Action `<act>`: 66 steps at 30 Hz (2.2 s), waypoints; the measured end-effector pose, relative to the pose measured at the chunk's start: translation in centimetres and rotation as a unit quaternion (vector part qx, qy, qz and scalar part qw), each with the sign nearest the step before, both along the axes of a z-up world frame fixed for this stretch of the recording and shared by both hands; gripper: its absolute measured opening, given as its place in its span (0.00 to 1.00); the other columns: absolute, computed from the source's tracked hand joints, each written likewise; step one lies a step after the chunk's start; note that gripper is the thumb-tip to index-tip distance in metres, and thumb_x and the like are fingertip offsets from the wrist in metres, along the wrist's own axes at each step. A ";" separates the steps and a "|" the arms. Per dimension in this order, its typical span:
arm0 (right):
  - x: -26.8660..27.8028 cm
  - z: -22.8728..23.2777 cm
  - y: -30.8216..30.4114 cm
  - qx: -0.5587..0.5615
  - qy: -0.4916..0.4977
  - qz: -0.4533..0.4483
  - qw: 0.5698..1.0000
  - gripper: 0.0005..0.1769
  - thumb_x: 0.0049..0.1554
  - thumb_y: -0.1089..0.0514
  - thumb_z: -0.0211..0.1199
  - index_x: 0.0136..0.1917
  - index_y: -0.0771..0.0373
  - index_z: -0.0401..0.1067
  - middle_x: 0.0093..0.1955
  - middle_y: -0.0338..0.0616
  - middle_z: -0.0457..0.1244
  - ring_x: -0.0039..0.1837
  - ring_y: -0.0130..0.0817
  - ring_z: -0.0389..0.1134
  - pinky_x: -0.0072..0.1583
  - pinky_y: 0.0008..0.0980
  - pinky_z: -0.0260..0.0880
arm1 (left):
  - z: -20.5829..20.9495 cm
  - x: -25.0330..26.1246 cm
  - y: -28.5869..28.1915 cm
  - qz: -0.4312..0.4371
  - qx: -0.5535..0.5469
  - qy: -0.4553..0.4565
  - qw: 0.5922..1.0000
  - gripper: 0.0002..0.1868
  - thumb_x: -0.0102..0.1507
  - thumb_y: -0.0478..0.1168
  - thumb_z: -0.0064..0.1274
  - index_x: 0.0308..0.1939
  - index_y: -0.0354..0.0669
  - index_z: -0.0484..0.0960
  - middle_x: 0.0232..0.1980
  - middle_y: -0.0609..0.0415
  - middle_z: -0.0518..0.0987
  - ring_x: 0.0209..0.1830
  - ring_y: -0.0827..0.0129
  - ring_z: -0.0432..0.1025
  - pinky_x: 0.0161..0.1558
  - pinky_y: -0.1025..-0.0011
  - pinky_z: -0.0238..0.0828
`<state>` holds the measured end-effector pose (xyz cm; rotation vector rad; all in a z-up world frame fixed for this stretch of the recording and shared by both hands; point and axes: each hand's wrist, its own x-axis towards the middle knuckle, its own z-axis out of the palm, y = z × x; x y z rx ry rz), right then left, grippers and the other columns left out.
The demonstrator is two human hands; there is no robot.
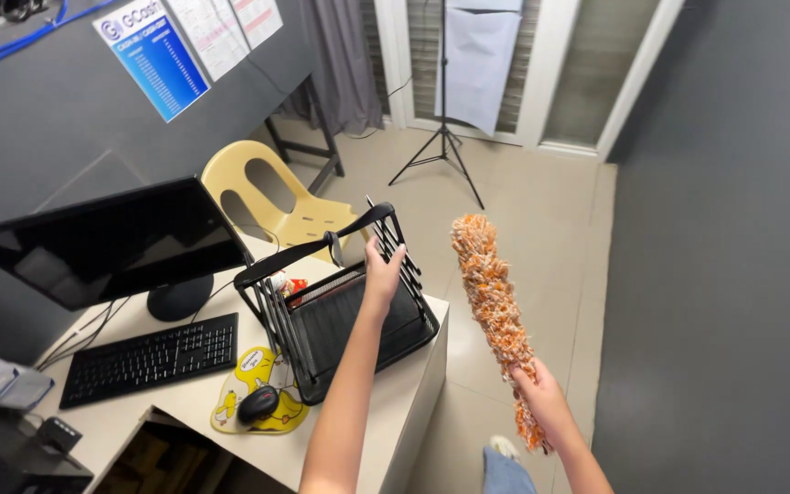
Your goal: The person uses an orange duster to clean a black metal wire rack and several black mesh trays. They wipe the rack's frame and mesh bottom, then dust the trays individually, flipping them over to clean both sides before placing them back on the desk.
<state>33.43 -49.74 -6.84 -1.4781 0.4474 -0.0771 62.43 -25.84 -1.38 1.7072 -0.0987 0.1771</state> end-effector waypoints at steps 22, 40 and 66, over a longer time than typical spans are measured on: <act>17.9 4.7 -7.7 -0.017 -0.092 0.312 0.946 0.21 0.61 0.55 0.59 0.66 0.61 0.68 0.48 0.32 0.68 0.47 0.20 0.65 0.49 0.27 0.67 | 7.7 -1.9 2.2 0.252 0.043 -0.066 0.965 0.16 0.77 0.44 0.41 0.62 0.41 0.77 0.55 0.47 0.79 0.56 0.63 0.72 0.61 0.68 0.67; 17.1 16.1 1.9 -0.258 -0.234 0.460 0.817 0.25 0.58 0.61 0.56 0.69 0.54 0.62 0.30 0.54 0.66 0.31 0.52 0.70 0.36 0.46 0.69 | 18.8 -17.5 4.5 0.255 -0.162 -0.242 0.922 0.36 0.76 0.54 0.35 0.83 0.41 0.46 0.74 0.41 0.68 0.71 0.61 0.66 0.72 0.64 0.58; 8.8 8.7 4.5 -0.280 -0.331 0.403 0.806 0.24 0.56 0.62 0.59 0.65 0.63 0.61 0.37 0.58 0.68 0.37 0.57 0.70 0.37 0.48 0.69 | 9.0 -14.3 8.7 0.326 -0.367 -0.169 0.855 0.41 0.71 0.65 0.31 0.79 0.42 0.53 0.76 0.46 0.65 0.74 0.61 0.63 0.74 0.61 0.55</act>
